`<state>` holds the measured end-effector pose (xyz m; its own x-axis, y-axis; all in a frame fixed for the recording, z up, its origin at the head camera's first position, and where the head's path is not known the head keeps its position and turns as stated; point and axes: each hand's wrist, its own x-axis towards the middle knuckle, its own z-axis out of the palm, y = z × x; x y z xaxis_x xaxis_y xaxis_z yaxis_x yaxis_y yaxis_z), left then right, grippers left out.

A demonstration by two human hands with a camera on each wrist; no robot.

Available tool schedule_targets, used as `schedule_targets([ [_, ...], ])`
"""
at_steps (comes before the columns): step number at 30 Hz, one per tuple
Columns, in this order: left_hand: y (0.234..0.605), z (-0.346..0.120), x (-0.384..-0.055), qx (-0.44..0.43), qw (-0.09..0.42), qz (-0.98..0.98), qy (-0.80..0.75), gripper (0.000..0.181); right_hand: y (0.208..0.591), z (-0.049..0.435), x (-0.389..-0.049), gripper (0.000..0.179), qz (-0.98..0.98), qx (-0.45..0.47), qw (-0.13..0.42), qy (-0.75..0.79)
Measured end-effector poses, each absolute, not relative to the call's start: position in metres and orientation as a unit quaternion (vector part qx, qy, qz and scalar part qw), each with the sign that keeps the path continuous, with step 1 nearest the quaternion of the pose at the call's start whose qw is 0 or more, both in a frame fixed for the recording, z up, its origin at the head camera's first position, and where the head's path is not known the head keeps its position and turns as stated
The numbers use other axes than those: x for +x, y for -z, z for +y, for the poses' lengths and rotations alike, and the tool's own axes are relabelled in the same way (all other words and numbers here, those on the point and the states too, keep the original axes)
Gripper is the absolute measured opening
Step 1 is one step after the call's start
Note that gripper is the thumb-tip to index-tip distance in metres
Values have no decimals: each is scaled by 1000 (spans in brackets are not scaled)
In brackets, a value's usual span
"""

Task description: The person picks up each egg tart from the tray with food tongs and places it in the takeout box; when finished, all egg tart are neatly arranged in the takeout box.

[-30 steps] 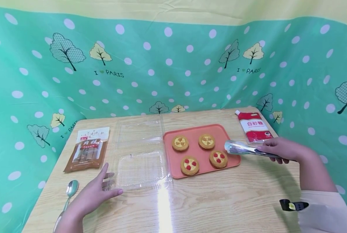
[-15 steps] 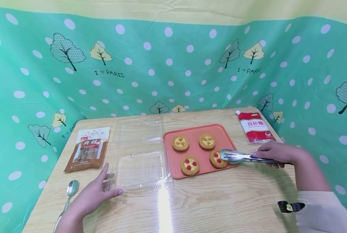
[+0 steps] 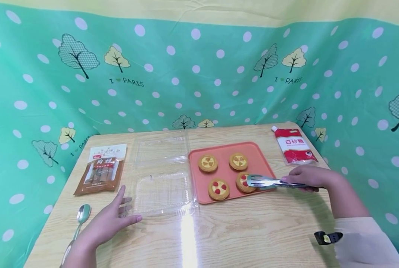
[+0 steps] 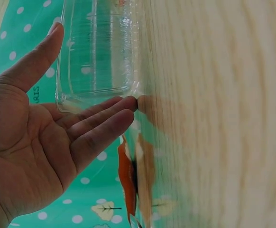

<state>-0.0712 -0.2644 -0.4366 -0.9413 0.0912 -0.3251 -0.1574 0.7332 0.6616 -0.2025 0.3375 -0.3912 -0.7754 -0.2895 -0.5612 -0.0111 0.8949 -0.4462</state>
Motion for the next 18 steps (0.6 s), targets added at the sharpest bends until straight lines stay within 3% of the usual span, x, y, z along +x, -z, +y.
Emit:
schedule_targets([
  [18,437,-265,-70,-22,169,917,-361,123,391,330,-206,45,919,-113,285,249],
])
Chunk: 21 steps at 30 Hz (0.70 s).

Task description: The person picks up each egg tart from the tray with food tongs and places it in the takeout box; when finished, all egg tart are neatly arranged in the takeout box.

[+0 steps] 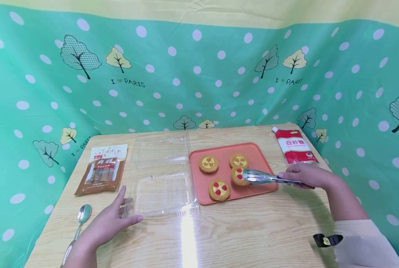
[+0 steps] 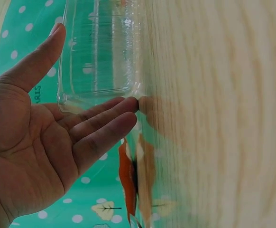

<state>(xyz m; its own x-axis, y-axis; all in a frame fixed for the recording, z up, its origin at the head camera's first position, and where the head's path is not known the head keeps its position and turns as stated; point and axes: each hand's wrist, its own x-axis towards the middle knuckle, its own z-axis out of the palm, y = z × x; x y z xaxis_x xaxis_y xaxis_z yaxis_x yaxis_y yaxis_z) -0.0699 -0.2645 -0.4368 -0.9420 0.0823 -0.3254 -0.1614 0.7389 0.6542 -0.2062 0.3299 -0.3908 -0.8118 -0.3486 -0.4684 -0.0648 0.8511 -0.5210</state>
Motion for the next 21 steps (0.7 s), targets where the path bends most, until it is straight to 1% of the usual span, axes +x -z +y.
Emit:
schedule_targets([
  [8,436,-263,-70,-21,167,920,-355,123,384,310,-211,40,925,-141,249,252],
  [11,436,-263,-69,-19,165,919,-358,123,381,299,-213,42,929,-144,241,242],
  [15,437,-263,-68,-18,165,919,-358,124,378,285,-216,43,931,-148,235,237],
  [21,438,-264,-69,-16,165,919,-357,124,376,260,-223,41,924,-160,240,252],
])
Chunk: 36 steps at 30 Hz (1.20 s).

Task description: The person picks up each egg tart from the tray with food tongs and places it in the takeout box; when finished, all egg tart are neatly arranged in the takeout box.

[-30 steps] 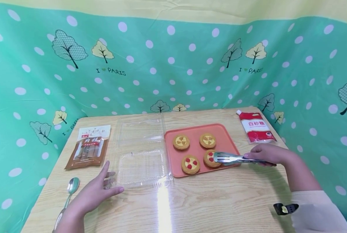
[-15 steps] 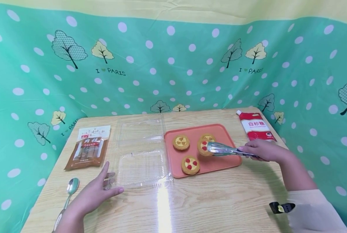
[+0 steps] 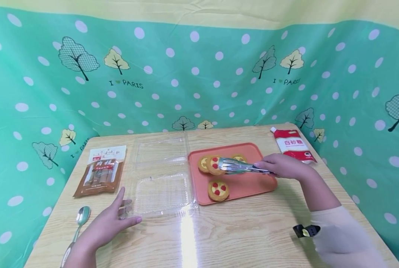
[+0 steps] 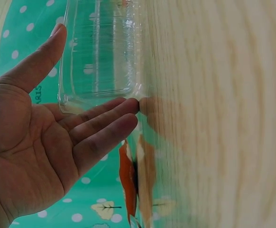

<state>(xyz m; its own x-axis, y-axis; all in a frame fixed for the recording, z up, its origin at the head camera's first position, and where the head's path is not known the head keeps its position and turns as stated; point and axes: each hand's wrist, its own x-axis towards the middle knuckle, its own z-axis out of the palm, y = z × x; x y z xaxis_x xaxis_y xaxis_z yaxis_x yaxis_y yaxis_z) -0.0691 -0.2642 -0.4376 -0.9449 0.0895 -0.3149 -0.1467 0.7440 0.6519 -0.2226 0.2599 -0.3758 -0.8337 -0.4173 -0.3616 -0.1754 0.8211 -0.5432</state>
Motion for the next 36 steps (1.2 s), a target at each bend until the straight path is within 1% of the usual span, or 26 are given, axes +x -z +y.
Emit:
schedule_targets([
  [9,438,-265,-69,-16,165,920,-354,124,375,221,-236,42,924,-205,221,235],
  [15,438,-265,-69,-14,162,922,-353,124,371,194,-242,38,914,-233,226,242],
  [23,436,-265,-69,-16,167,920,-354,122,377,164,-252,52,921,-249,223,202],
  [27,434,-265,-70,-15,170,922,-348,121,381,149,-257,52,924,-249,222,186],
  [29,434,-264,-70,-16,170,922,-347,122,382,142,-258,48,923,-249,224,187],
  [32,435,-265,-70,-16,170,922,-346,122,383,130,-260,47,918,-260,227,195],
  [36,437,-265,-71,-20,173,921,-350,123,385,113,-262,51,912,-284,224,192],
])
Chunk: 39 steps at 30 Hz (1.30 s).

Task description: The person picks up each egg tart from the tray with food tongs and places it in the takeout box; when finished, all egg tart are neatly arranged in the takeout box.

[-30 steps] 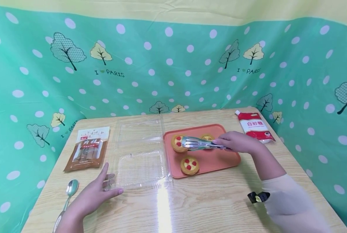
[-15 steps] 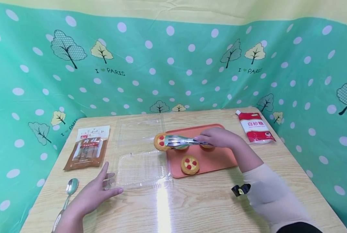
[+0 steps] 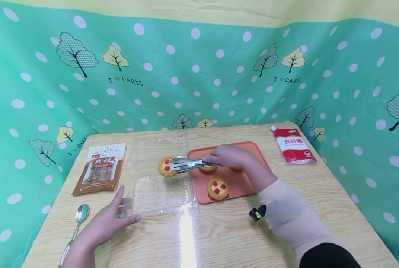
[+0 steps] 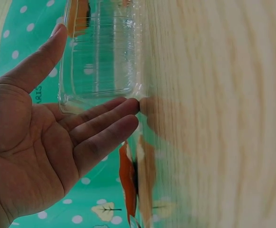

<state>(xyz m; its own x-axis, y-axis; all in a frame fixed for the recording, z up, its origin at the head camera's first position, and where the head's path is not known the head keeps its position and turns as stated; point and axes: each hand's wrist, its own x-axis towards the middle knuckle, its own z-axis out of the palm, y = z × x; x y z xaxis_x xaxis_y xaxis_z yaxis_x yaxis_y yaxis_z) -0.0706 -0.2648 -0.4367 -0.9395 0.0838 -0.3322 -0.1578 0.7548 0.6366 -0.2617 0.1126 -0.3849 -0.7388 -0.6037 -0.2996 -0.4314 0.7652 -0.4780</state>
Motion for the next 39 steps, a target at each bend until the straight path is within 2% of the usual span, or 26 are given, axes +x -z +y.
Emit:
schedule_targets([
  [8,436,-265,-72,-24,180,923,-340,124,390,81,-263,52,905,-312,237,165],
  [16,437,-266,-71,-15,171,923,-345,123,391,50,-260,62,915,-315,230,107],
  [27,438,-267,-70,-17,166,929,-331,123,395,15,-243,55,935,-290,204,32],
  [34,438,-265,-71,-19,166,930,-327,123,388,10,-229,56,943,-274,188,14],
  [39,439,-266,-71,-14,164,931,-325,123,374,22,-224,47,943,-289,163,8],
])
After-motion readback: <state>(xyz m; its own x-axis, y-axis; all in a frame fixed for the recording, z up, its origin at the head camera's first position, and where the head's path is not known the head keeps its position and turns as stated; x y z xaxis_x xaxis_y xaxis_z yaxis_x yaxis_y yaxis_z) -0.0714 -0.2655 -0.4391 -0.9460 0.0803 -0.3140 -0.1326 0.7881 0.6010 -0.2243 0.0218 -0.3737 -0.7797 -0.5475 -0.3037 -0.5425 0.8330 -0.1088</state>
